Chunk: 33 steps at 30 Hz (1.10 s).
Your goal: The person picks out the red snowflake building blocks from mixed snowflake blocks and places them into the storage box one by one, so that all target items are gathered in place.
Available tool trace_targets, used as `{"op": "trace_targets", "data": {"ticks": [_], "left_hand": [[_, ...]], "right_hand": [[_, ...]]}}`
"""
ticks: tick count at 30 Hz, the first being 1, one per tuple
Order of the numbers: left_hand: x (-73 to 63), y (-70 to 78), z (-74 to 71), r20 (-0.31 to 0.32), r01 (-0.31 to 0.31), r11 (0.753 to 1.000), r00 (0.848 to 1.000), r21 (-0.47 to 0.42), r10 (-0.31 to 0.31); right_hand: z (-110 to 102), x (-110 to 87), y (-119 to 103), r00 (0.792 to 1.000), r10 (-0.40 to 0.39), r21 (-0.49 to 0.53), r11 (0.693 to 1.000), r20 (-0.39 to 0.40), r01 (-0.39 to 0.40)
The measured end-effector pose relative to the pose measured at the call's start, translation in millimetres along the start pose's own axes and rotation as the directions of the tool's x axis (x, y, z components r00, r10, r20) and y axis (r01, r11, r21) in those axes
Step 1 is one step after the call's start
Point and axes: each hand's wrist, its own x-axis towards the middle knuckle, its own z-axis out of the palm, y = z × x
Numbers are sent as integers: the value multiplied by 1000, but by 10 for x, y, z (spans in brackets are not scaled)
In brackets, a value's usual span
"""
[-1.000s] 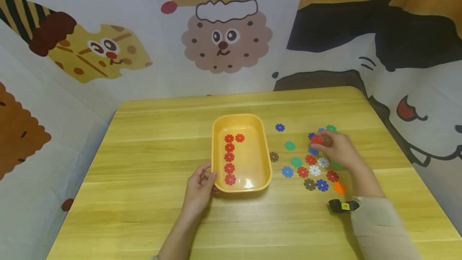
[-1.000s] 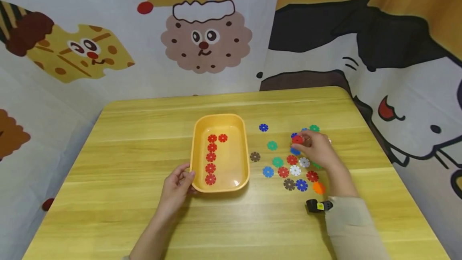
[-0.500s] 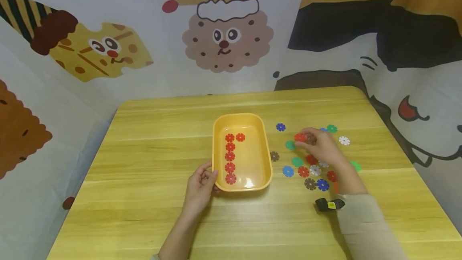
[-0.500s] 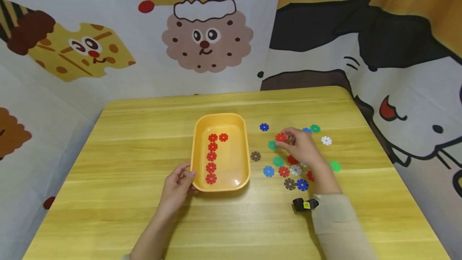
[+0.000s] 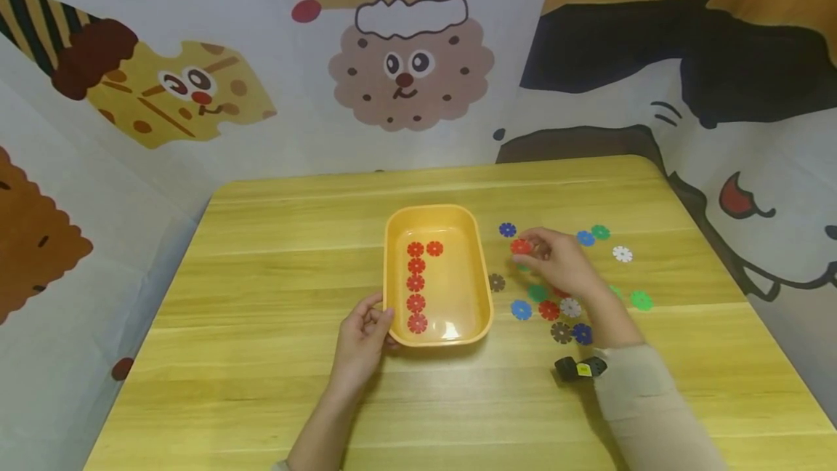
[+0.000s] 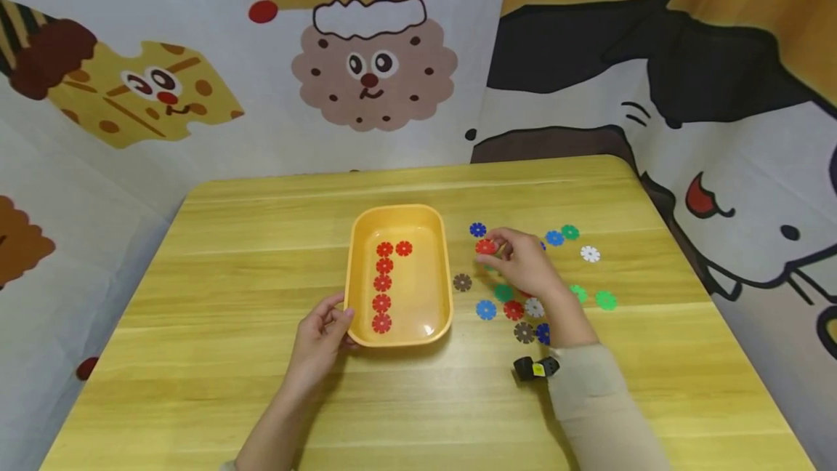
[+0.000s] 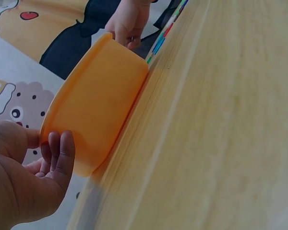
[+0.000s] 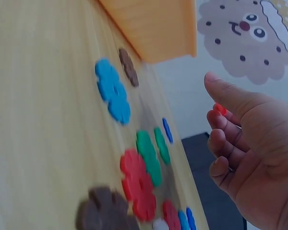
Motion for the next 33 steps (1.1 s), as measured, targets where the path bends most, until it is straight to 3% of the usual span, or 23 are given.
{"op": "trace_targets", "data": {"ticks": [5, 13, 20, 33], "left_hand": [[9, -16, -1, -6, 4, 1000, 1000, 0, -4], [9, -14, -6, 1, 3, 1000, 1000, 3, -3], [-1, 17, -6, 8, 2, 1000, 1000, 1, -2], [6, -6, 1, -5, 8, 1000, 1000, 10, -8]], "right_hand": [[70, 32, -138, 999, -39, 10, 999, 18, 39], [160, 84, -317, 998, -29, 97, 995, 49, 24], [262, 158, -408, 992, -118, 122, 986, 40, 112], [388, 277, -661, 976, -214, 107, 972, 27, 210]]}}
